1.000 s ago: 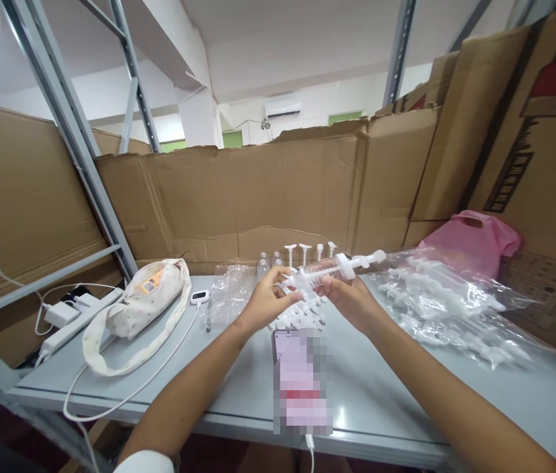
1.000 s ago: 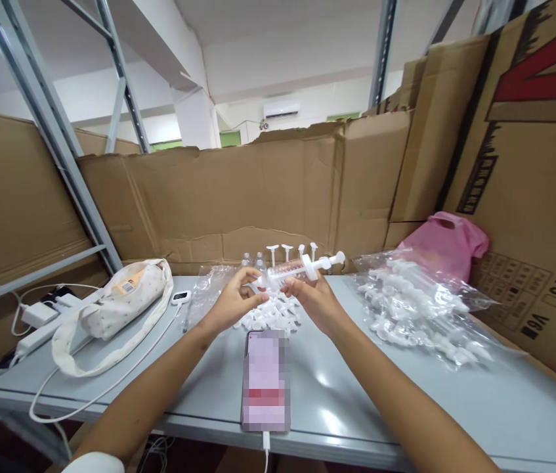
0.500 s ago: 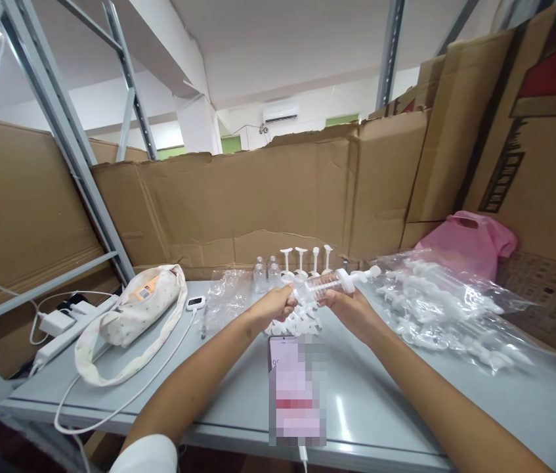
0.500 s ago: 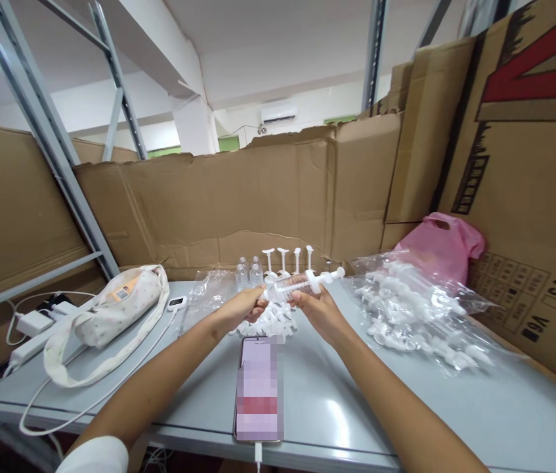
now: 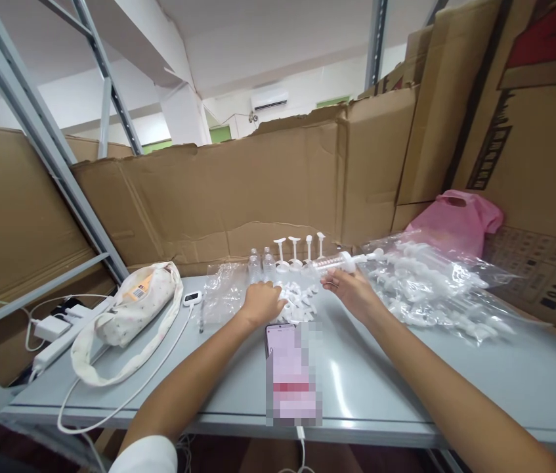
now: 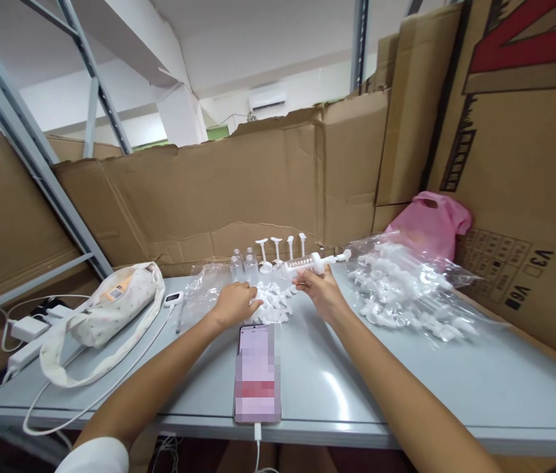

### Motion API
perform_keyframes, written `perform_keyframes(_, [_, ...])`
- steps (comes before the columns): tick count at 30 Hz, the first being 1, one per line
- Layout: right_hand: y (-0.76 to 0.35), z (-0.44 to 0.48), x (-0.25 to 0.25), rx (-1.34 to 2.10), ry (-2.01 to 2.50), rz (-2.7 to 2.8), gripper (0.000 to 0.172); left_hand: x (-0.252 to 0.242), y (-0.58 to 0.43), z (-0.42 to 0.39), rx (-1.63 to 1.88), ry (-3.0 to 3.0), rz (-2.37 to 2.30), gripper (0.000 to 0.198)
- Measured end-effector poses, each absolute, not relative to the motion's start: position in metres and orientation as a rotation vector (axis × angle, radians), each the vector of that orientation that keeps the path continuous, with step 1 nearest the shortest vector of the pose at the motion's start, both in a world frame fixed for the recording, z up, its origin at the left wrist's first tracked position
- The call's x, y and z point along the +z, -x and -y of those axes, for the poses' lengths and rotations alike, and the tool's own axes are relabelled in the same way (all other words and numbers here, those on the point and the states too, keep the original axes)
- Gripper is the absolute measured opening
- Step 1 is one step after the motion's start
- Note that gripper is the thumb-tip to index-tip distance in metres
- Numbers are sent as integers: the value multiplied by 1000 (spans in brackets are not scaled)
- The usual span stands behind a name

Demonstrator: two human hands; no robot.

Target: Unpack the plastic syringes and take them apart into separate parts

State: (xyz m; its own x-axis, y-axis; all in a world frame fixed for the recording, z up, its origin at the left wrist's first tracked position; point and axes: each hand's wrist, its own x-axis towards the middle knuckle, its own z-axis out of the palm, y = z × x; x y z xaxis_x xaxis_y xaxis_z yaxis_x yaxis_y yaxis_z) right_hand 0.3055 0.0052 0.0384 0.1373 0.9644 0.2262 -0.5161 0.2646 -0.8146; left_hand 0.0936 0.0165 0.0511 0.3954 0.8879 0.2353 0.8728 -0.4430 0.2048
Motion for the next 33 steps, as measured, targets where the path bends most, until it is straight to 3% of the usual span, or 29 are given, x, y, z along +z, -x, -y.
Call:
perform_keyframes(3, [-301, -3, 35, 1230, 683, 869, 40, 51, -92, -15, 471, -2623, -1621, 25])
perform_keyframes(6, [-296, 2, 35, 1291, 670, 882, 37, 56, -94, -10, 681, -2501, -1290, 65])
perform_keyframes(8, [-292, 6, 37, 1369, 627, 909, 33, 60, -100, -6, 843, -2302, -1015, 78])
perform_keyframes(13, [-284, 12, 38, 1475, 575, 919, 54, 64, -114, 0, 1150, -2056, -904, 41])
perform_keyframes(18, [-282, 9, 31, 1387, 674, 899, 48, 57, -120, 0, 1149, -2181, -829, 51])
perform_keyframes(24, [-277, 11, 27, 1286, 656, 946, 38, 56, -117, 2, 1135, -2155, -924, 37])
perform_keyframes(33, [-283, -2, 33, 1196, 634, 908, 37, 70, -110, -12, 1087, -1970, -901, 38])
